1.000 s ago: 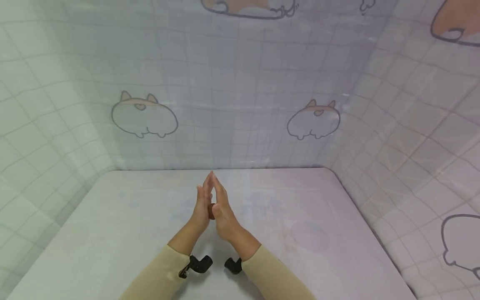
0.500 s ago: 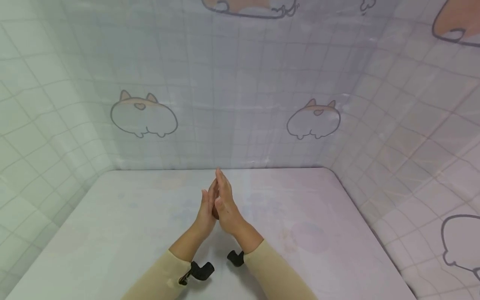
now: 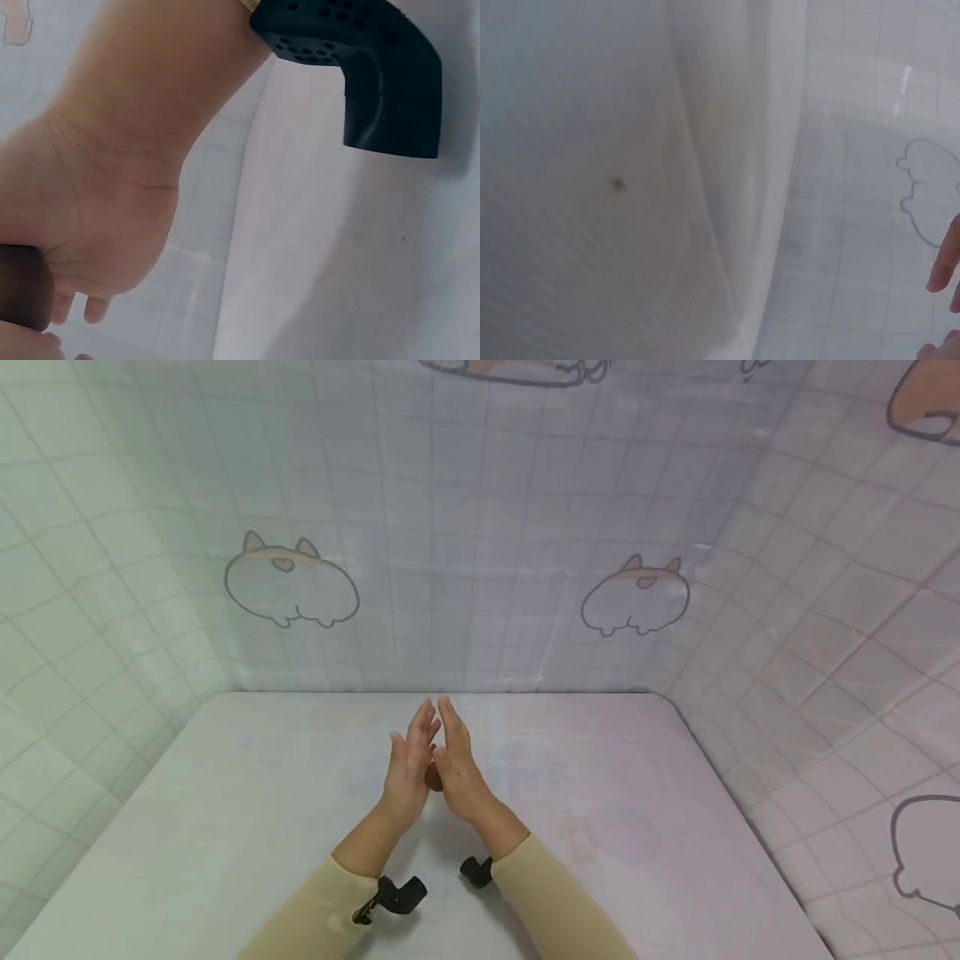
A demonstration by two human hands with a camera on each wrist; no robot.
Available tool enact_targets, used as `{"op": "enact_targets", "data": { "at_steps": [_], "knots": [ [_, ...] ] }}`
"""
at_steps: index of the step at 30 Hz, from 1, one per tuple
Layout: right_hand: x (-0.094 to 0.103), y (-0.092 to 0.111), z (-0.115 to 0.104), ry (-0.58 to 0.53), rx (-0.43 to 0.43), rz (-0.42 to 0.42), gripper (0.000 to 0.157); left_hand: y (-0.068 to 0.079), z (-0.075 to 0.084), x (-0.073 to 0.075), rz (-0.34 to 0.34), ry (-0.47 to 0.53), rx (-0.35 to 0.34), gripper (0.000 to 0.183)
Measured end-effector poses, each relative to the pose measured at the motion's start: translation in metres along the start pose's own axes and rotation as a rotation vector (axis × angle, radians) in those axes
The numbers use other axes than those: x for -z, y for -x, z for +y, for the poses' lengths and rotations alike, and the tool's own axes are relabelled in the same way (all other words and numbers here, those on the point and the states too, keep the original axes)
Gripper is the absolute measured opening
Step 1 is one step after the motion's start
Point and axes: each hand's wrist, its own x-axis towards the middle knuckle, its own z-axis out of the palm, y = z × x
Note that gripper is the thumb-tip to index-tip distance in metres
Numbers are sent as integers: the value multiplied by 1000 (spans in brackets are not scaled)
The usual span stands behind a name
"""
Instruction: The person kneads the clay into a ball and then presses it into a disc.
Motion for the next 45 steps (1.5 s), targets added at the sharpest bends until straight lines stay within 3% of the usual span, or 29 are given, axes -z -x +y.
{"op": "enact_targets", "data": {
  "at_steps": [4, 9, 15, 22, 30, 36, 45],
  "knots": [
    [-1, 2, 1, -19, -15, 1, 87, -2, 1, 0, 26, -6, -49, 85],
    [-3, 3, 3, -2, 53, 19, 83, -4, 2, -1, 37, -25, -102, 83],
    [-6, 5, 0, -51, 141, 35, 82, -5, 2, 0, 34, -71, -92, 86],
    [-10, 3, -4, -137, 178, 55, 83, -5, -8, 0, 34, -159, -93, 87],
    [-8, 0, -6, -130, 173, 114, 80, -4, -15, -4, 16, -173, -90, 88],
    [-4, 1, -3, -169, 144, 133, 79, -2, -11, -10, -2, -136, -88, 88],
    [-4, 5, -2, -294, 96, 114, 74, -1, -8, -16, 49, -90, -105, 88]
  ]
}}
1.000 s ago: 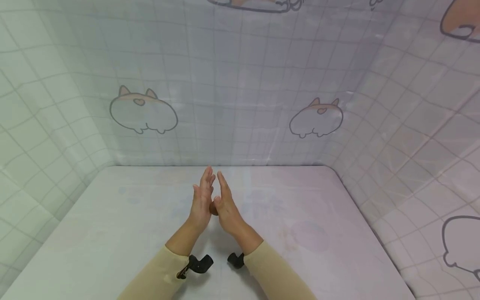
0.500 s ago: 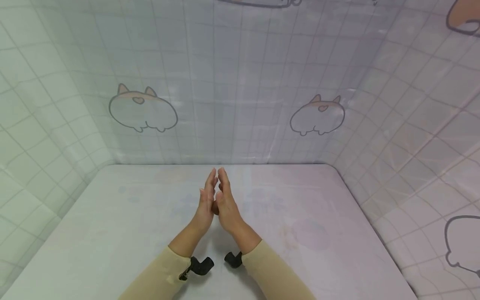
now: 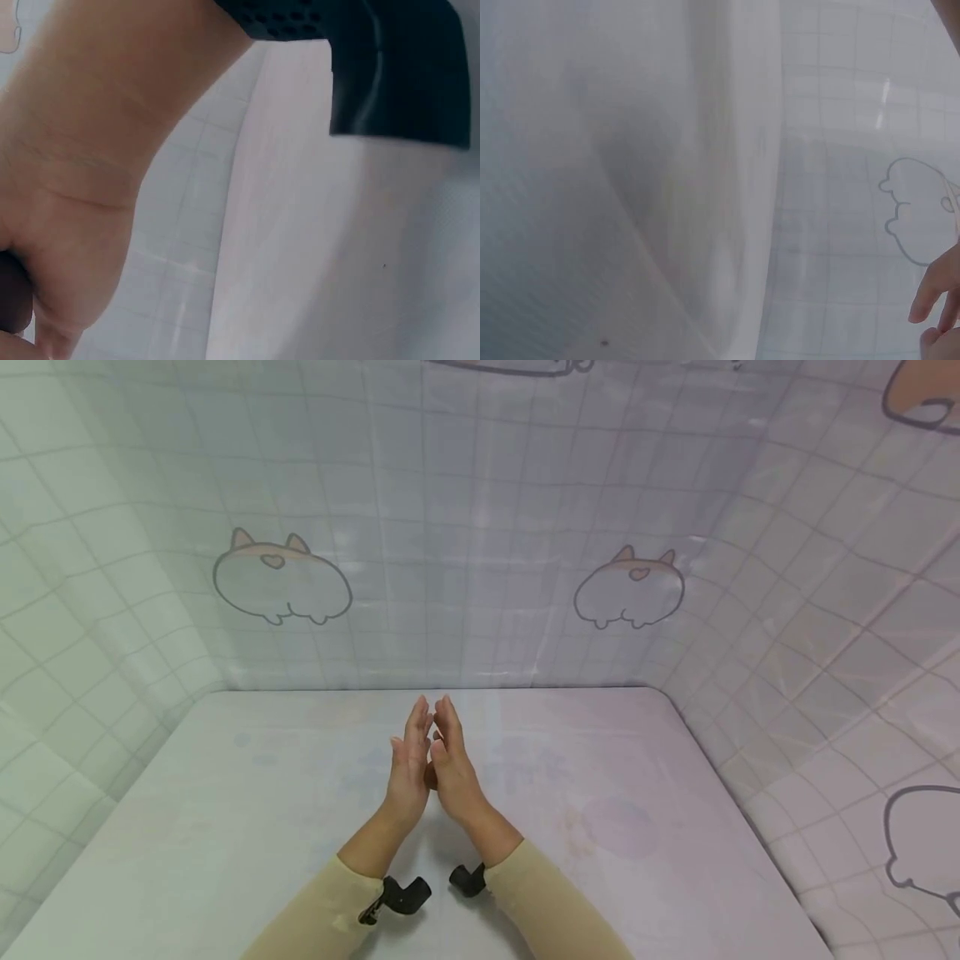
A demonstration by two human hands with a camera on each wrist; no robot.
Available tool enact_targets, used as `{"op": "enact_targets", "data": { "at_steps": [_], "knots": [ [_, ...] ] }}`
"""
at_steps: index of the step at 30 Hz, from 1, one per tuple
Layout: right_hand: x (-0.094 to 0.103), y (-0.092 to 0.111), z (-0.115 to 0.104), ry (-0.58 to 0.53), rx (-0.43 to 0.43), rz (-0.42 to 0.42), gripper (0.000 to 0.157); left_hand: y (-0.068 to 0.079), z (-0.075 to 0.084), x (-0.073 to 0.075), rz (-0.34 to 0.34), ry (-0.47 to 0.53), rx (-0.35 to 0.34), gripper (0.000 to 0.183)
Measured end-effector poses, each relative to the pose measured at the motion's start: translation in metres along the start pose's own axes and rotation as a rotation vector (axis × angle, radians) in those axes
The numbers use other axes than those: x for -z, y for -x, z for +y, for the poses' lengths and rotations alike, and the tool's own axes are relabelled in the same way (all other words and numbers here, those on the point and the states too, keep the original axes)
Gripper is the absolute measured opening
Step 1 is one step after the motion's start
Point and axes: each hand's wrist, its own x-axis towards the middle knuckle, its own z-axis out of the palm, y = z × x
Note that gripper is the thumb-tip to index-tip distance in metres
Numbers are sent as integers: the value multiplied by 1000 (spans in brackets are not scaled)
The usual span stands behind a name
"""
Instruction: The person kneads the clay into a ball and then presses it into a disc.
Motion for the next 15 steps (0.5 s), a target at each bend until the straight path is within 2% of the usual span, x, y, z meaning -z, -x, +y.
{"op": "enact_targets", "data": {
  "at_steps": [6, 12, 15],
  "knots": [
    [-2, 0, -7, -72, 21, 29, 67, -2, 0, -2, 47, -27, 40, 89],
    [-3, -2, -13, -106, -1, 82, 68, -2, -5, -4, 115, 31, 34, 92],
    [0, -4, -26, -98, -20, 97, 69, -2, -7, -2, 126, 32, 33, 93]
  ]
}}
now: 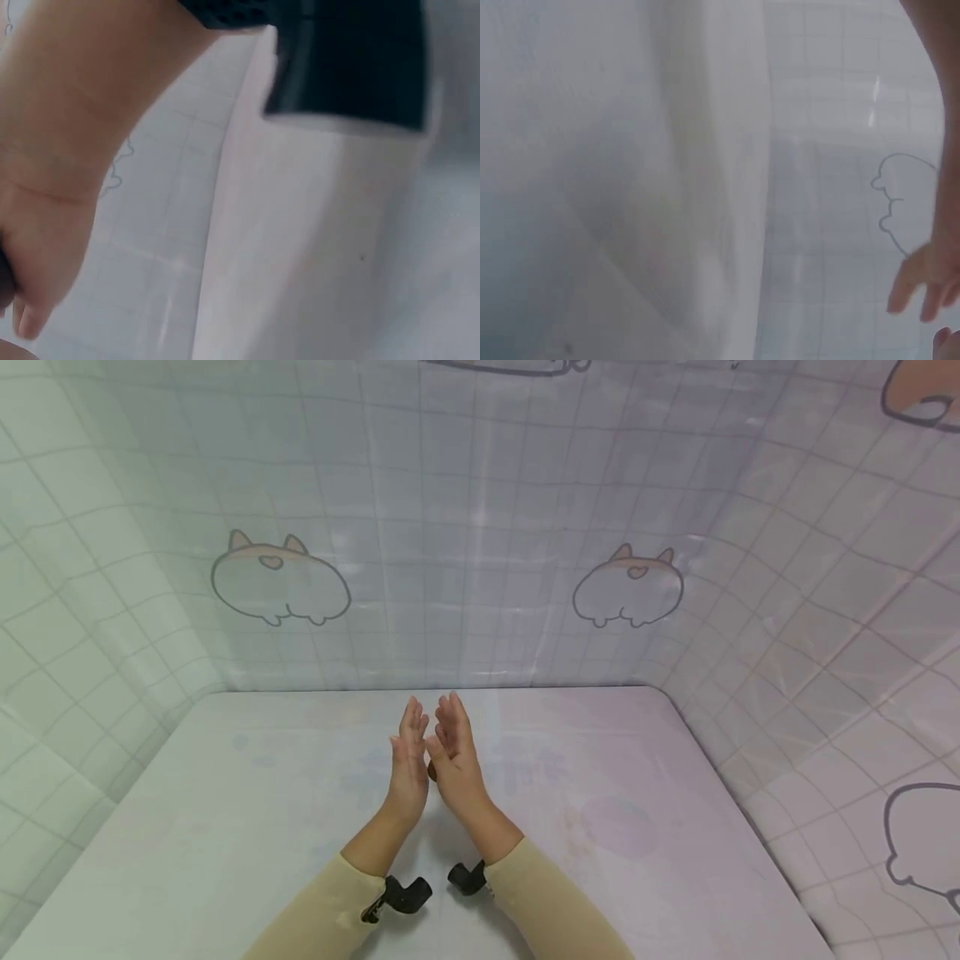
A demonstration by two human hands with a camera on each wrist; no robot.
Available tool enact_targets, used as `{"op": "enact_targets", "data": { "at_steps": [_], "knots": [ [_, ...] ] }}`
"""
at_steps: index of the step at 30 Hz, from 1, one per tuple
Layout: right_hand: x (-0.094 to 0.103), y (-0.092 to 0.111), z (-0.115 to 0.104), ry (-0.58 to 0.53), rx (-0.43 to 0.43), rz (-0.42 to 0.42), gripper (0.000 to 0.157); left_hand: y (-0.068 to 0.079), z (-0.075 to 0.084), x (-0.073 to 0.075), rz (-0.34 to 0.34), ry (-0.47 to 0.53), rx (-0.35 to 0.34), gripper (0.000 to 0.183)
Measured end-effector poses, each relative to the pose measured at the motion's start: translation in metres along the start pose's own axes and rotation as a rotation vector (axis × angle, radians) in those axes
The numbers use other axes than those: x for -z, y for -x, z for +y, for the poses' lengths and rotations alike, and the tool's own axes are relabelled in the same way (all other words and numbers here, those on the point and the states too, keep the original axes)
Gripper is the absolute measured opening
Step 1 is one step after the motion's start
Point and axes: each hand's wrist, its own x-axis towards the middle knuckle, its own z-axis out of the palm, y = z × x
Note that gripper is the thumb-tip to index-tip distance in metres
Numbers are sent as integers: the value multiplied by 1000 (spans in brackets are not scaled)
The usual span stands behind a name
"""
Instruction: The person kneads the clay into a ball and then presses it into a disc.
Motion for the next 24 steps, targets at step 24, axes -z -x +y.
{"op": "enact_targets", "data": {
  "at_steps": [24],
  "knots": [
    [86, -18, 14, 686, -457, -455, 57, 8, 2, 71, -182, -668, 259, 64]
  ]
}}
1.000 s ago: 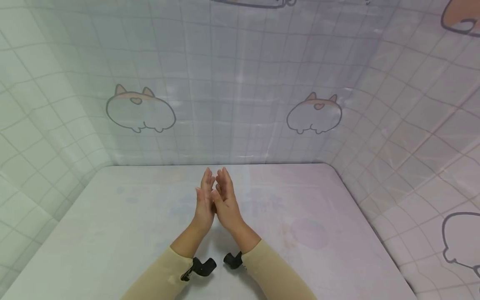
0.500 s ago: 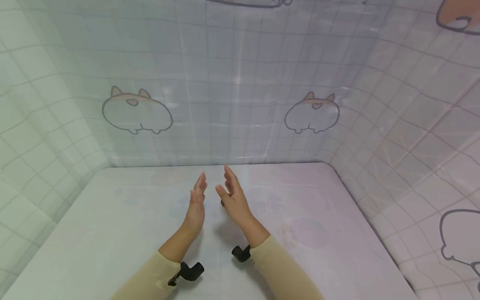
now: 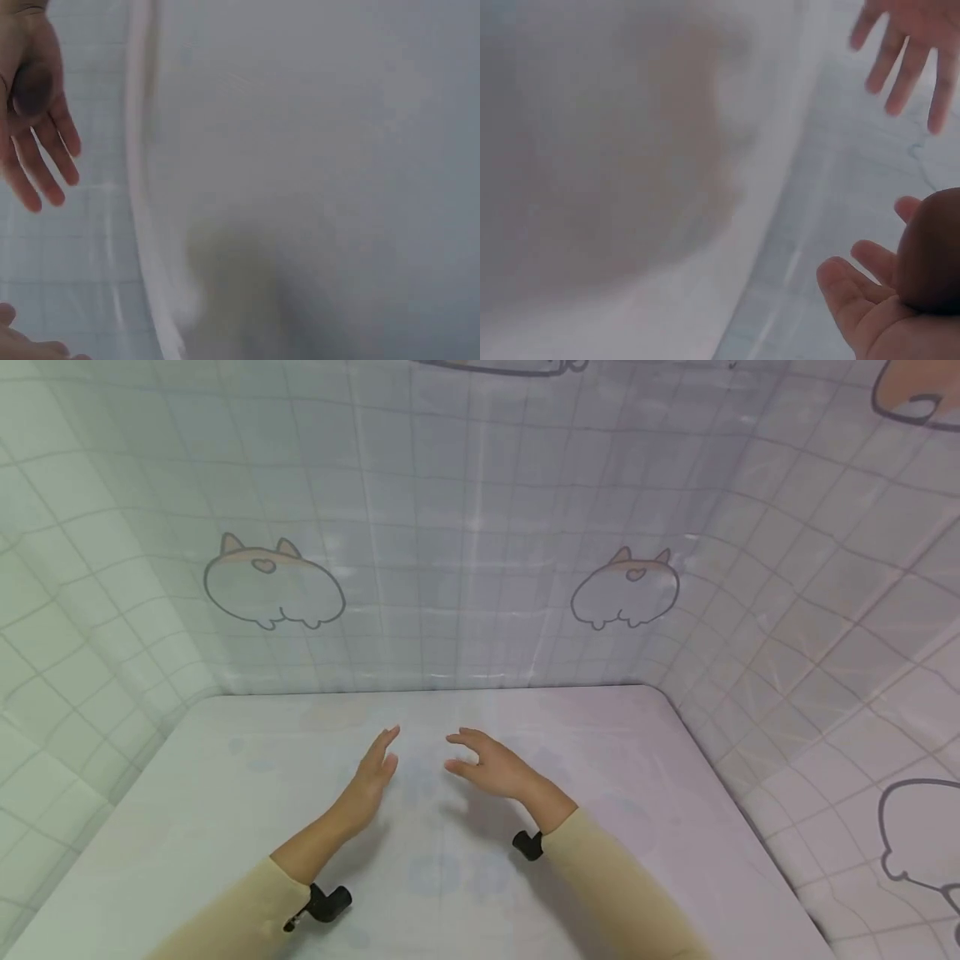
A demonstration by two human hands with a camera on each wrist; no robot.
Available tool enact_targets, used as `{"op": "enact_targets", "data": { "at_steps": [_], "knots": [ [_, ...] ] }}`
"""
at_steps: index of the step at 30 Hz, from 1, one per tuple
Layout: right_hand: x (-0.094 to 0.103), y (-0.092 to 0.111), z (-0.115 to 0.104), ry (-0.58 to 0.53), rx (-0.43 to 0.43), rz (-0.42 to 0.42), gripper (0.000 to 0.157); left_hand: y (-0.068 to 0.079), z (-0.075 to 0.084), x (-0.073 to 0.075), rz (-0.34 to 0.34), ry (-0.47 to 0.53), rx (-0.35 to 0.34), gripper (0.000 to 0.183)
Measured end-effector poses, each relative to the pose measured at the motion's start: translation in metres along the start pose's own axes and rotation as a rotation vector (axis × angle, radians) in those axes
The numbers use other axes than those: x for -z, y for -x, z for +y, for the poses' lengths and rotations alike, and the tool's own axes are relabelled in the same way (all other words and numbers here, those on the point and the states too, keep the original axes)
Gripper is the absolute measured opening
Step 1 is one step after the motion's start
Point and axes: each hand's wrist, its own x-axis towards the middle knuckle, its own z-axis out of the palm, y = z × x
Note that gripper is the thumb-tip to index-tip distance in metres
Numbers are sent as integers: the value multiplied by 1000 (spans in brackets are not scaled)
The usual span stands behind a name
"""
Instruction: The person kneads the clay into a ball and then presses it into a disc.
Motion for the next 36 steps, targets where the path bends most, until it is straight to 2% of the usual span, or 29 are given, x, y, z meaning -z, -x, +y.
{"op": "enact_targets", "data": {
  "at_steps": [6, 10, 15, 22, 30, 32, 36],
  "knots": [
    [10, 2, 15, 203, -72, -82, 57, 8, -13, 9, -64, -325, 62, 66],
    [16, 2, 26, 289, -108, -111, 58, 12, -19, 20, -101, -452, 94, 73],
    [21, 2, 44, 385, -134, -83, 60, 14, -27, 37, -130, -536, 129, 80],
    [21, 2, 66, 473, -124, -58, 65, 17, -37, 55, -128, -645, 121, 80],
    [14, 7, 88, 597, -84, -60, 69, 22, -44, 59, -182, -683, 166, 85],
    [14, 7, 91, 611, -81, -45, 71, 20, -49, 59, -180, -696, 167, 86],
    [10, 7, 93, 586, -106, -33, 76, 18, -48, 61, -174, -703, 157, 86]
  ]
}}
